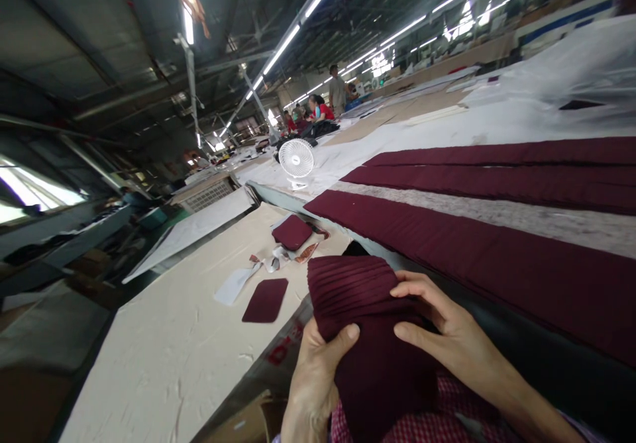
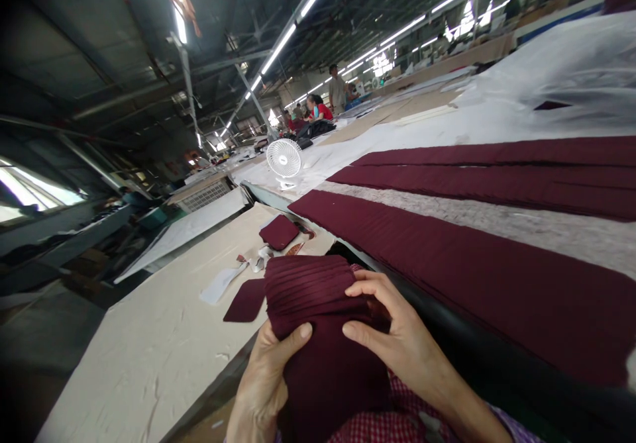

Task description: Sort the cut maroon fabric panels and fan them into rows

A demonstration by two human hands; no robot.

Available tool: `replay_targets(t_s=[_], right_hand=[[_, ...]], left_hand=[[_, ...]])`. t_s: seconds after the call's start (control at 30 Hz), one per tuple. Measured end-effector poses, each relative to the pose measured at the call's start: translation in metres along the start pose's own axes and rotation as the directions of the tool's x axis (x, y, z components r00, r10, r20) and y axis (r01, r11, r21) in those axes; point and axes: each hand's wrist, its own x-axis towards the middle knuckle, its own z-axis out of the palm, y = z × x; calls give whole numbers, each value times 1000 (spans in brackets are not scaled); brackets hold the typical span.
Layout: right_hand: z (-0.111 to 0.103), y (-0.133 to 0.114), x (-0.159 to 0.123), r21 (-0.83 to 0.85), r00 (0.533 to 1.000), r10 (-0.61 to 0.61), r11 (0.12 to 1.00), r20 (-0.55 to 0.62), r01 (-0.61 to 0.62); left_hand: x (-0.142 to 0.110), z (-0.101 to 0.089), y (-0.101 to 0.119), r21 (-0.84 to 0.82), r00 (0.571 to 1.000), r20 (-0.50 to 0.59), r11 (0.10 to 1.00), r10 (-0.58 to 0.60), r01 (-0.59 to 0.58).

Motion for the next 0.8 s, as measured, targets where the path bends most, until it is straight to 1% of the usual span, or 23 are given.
replay_targets(t_s=[0.1, 0.17, 0.27, 0.33, 0.57, 0.8], right_hand=[[1, -1, 0, 30, 997, 51, 998, 61, -53], [2, -5, 0, 21, 988, 74, 997, 132, -78], [5, -12, -1, 48, 959, 139, 987, 248, -156], [7, -15, -3, 78, 944, 171, 977, 284, -200], [6, -15, -5, 125, 939, 180, 966, 294, -225], [3, -16, -3, 103, 935, 179, 970, 305, -219]], left_hand=[[1, 3, 2, -20, 999, -26, 999, 24, -24], [1, 5, 3, -32, 998, -40, 999, 38, -39], [2, 8, 4, -36, 999, -38, 999, 39, -41], [2, 8, 3, -30, 999, -34, 999, 33, -34], [2, 5, 2, -14, 999, -16, 1000, 28, -28], [3, 3, 1, -23, 999, 34, 1000, 5, -4]])
